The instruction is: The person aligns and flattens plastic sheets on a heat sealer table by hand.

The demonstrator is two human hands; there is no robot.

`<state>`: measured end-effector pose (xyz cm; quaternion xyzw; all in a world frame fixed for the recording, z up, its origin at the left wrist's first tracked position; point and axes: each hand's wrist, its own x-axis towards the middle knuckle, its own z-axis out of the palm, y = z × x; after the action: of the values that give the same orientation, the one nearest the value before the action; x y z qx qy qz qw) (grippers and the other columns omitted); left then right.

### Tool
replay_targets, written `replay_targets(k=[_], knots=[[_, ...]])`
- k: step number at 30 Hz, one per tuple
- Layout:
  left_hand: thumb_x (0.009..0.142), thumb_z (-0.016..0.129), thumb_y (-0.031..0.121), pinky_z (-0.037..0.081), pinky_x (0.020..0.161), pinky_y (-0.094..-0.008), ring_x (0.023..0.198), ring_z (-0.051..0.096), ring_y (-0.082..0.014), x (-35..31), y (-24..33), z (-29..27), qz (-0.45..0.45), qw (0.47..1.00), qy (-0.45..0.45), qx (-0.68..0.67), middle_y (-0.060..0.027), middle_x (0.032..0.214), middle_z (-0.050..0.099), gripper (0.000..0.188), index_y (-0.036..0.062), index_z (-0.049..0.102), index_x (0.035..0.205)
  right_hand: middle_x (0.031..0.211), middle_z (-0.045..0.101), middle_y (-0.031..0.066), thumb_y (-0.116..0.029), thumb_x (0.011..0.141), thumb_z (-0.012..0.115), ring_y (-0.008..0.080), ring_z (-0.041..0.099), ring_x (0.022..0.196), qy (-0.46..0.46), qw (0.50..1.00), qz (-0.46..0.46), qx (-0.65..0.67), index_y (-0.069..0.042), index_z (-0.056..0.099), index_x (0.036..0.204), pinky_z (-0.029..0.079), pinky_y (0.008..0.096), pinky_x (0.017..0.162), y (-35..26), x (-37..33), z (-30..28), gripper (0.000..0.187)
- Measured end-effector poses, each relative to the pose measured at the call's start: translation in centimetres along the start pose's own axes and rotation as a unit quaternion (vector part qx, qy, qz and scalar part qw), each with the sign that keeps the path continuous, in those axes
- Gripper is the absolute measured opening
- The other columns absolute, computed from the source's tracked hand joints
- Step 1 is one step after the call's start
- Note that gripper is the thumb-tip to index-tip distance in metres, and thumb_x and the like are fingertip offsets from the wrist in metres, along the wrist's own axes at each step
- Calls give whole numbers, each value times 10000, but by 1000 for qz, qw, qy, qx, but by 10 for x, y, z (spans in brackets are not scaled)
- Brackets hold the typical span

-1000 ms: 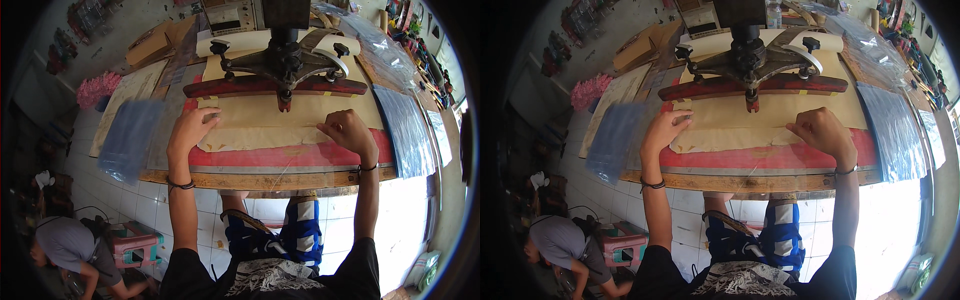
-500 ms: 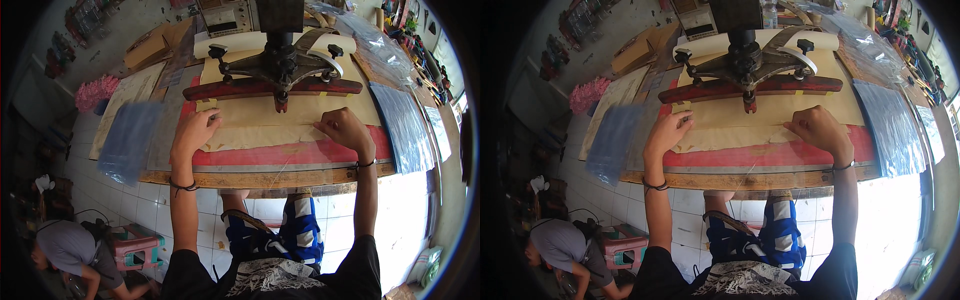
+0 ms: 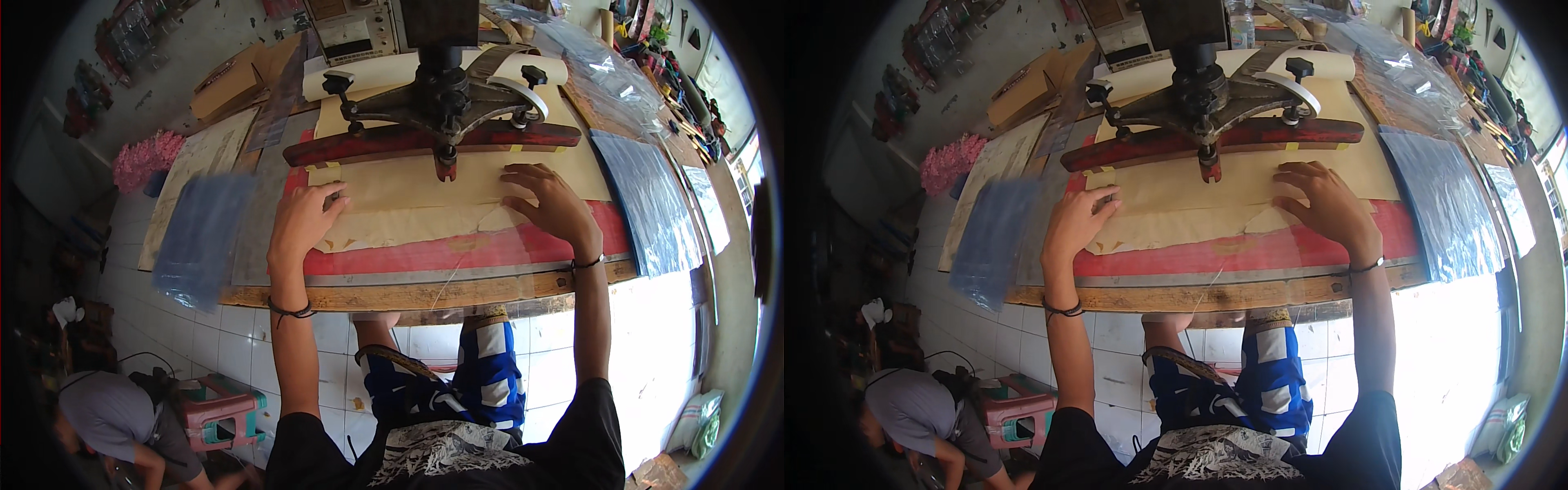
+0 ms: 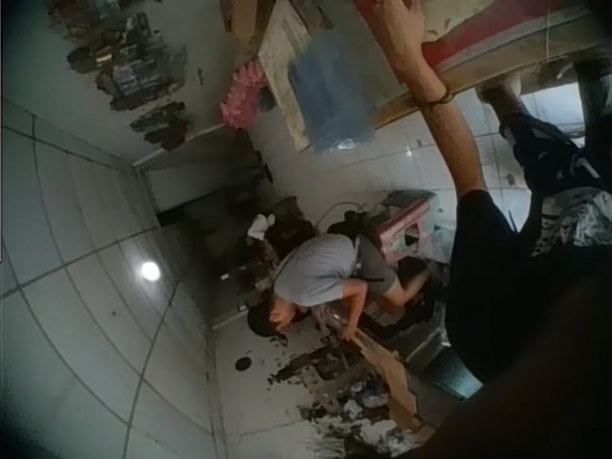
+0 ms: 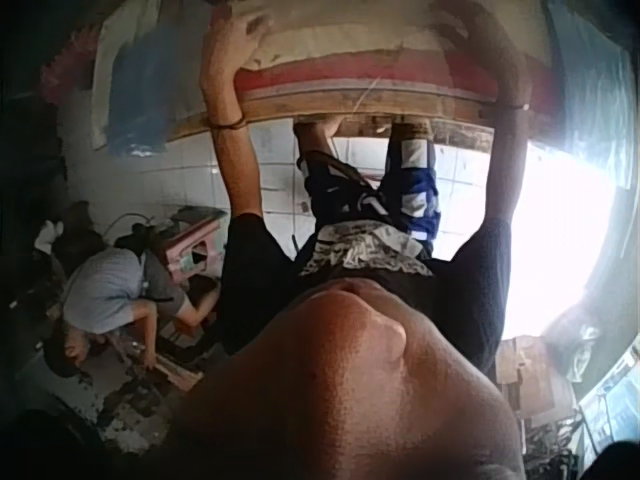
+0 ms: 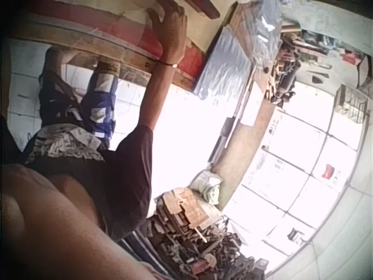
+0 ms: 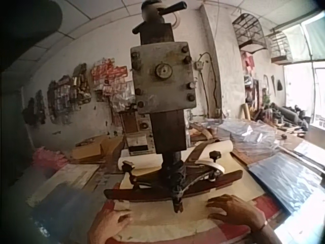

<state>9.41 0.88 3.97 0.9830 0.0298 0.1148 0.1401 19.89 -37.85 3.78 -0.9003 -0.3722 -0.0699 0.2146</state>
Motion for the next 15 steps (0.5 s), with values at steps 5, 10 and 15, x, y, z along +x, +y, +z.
replay_targets(k=[5,10,15], knots=[[975,666,411,568,754,-451,824,726,-368,-2,5,-2,-6,1000,-22,4,-184,908,756,436,115,721,1291,1502,573,119,-337,989,667,335,519,1370,-19,999,-2,-43,-92,647,1388,394,457,1154,-6,-1,9,469],[992,642,448,560,735,-462,797,723,-373,-7,4,8,-28,999,-37,20,-202,847,736,488,127,679,1358,1559,519,116,-393,1022,606,351,447,1443,-46,997,-6,-68,-94,589,1458,337,484,1186,-12,-4,17,528],[995,654,429,504,673,-450,633,653,-365,-3,6,9,-19,1000,-11,-21,-217,722,674,476,129,679,1363,1561,517,115,-409,1027,595,347,442,1449,-44,995,4,-94,-86,589,1456,332,487,1185,-11,0,16,538]])
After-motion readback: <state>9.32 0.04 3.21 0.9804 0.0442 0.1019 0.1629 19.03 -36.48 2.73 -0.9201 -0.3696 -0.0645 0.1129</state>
